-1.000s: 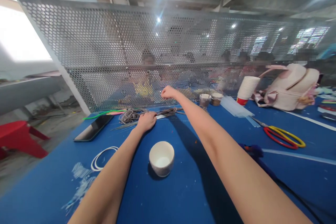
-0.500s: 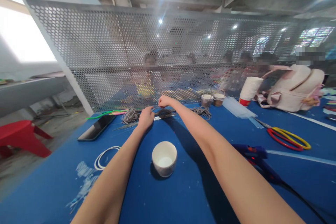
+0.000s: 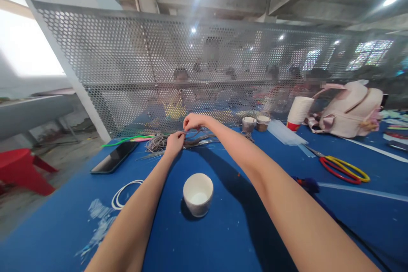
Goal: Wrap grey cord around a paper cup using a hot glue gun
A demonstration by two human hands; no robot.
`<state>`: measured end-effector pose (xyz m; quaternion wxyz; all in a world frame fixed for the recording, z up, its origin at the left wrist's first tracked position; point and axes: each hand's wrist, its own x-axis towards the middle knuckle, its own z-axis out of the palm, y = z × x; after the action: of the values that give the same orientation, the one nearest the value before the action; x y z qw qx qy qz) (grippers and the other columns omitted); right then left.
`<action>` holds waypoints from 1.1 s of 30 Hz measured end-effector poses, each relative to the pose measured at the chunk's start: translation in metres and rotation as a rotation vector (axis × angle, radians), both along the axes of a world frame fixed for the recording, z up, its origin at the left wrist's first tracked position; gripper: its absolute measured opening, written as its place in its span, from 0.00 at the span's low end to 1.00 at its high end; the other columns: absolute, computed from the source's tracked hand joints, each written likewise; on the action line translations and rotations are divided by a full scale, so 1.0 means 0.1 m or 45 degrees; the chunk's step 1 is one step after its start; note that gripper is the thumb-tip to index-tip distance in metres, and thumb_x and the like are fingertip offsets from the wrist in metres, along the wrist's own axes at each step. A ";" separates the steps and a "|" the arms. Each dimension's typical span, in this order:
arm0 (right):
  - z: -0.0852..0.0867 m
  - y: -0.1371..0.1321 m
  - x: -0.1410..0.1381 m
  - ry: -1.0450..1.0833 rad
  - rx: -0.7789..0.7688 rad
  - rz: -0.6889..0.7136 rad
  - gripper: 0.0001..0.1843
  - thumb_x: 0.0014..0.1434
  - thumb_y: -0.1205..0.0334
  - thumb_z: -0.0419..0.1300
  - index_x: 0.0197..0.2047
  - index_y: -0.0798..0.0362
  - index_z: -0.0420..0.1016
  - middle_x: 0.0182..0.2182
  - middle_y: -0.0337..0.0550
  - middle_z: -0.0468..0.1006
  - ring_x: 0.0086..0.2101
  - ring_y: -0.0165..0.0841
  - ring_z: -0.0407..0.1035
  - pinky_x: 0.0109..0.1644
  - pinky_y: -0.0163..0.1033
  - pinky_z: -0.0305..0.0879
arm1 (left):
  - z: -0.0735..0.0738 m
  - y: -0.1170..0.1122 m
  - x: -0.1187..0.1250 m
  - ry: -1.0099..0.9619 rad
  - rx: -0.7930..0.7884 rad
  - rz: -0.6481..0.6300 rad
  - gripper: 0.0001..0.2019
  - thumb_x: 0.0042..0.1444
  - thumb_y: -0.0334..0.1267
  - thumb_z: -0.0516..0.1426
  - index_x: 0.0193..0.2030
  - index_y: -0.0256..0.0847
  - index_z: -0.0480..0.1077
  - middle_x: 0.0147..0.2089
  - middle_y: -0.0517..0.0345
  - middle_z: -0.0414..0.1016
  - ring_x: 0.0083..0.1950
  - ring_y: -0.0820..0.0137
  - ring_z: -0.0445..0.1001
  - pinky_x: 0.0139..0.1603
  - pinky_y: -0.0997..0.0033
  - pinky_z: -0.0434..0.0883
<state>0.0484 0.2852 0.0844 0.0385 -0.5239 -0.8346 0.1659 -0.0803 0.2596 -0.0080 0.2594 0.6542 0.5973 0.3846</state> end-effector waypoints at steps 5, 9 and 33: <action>0.13 0.03 0.12 -0.127 0.201 -0.201 0.18 0.64 0.57 0.58 0.54 0.55 0.68 0.51 0.49 0.71 0.46 0.38 0.70 0.48 0.48 0.70 | -0.02 -0.02 -0.01 -0.061 -0.087 0.045 0.16 0.61 0.43 0.56 0.53 0.38 0.67 0.53 0.50 0.71 0.49 0.63 0.73 0.48 0.56 0.74; 0.33 0.05 0.44 -0.152 0.381 -0.405 0.19 0.64 0.57 0.58 0.55 0.57 0.68 0.52 0.50 0.71 0.47 0.38 0.70 0.49 0.49 0.70 | 0.00 -0.02 -0.01 -0.122 -0.149 0.094 0.16 0.61 0.42 0.55 0.54 0.39 0.67 0.54 0.50 0.71 0.49 0.63 0.73 0.48 0.56 0.74; 1.29 -0.18 2.15 0.386 0.569 -1.044 0.14 0.67 0.63 0.53 0.52 0.61 0.68 0.41 0.48 0.76 0.34 0.30 0.73 0.37 0.37 0.72 | -0.07 0.12 -0.08 -0.550 -0.277 0.232 0.17 0.61 0.41 0.56 0.55 0.38 0.66 0.54 0.49 0.71 0.49 0.63 0.74 0.48 0.55 0.74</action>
<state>0.2636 0.2672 0.2138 0.3333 -0.7583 -0.5596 0.0283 -0.0881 0.2715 -0.0147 0.4140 0.4685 0.6225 0.4707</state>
